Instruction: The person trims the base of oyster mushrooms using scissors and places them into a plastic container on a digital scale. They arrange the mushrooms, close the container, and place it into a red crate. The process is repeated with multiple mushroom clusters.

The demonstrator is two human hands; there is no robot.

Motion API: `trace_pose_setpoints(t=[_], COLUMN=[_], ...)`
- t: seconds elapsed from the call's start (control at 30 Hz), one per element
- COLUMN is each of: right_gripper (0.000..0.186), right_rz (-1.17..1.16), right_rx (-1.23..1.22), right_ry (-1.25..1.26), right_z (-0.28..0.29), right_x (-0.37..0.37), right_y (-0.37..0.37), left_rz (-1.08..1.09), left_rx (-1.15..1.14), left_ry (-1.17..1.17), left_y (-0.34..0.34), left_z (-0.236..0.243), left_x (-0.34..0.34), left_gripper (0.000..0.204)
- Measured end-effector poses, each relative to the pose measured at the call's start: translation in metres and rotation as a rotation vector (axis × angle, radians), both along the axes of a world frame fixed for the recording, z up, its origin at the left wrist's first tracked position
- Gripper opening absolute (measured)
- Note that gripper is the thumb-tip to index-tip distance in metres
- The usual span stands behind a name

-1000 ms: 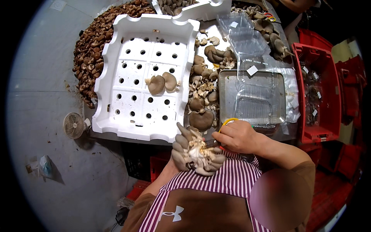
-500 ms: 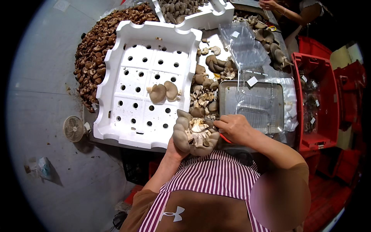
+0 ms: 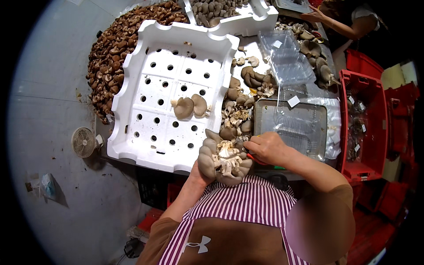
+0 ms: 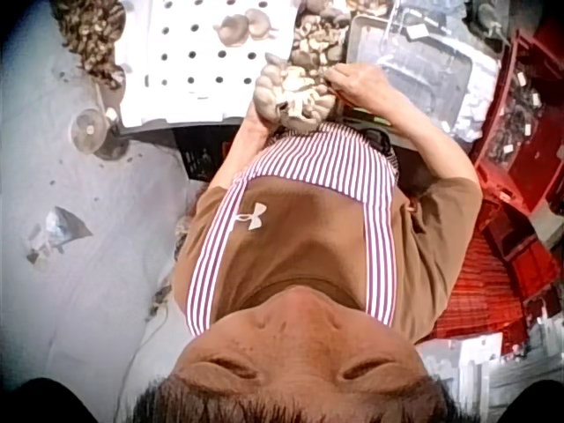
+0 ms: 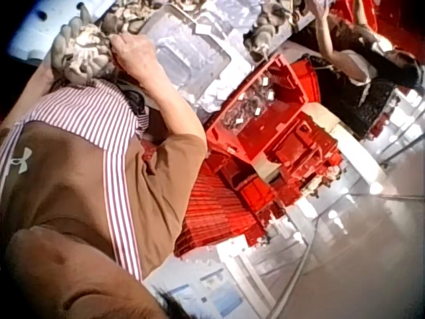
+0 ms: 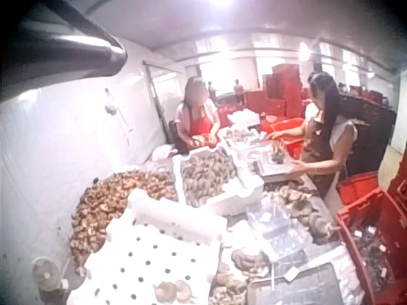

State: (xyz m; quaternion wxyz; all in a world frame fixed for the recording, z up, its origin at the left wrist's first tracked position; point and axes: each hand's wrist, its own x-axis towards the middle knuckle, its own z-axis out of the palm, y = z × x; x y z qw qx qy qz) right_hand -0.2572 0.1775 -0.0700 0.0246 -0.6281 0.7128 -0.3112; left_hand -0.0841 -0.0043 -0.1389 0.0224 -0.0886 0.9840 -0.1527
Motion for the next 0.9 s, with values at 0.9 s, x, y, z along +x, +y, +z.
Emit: trace_pose_setpoints(t=[0.9], right_gripper=[0.026], right_rz=[-0.026], right_rx=[0.084], right_ry=[-0.537], right_z=[-0.016], right_x=[-0.02], right_y=[-0.017], left_rz=[-0.151], left_rx=[-0.57], left_ry=[-0.061], left_y=[-0.01], left_z=[0.08], left_x=[-0.043], left_gripper=[0.048])
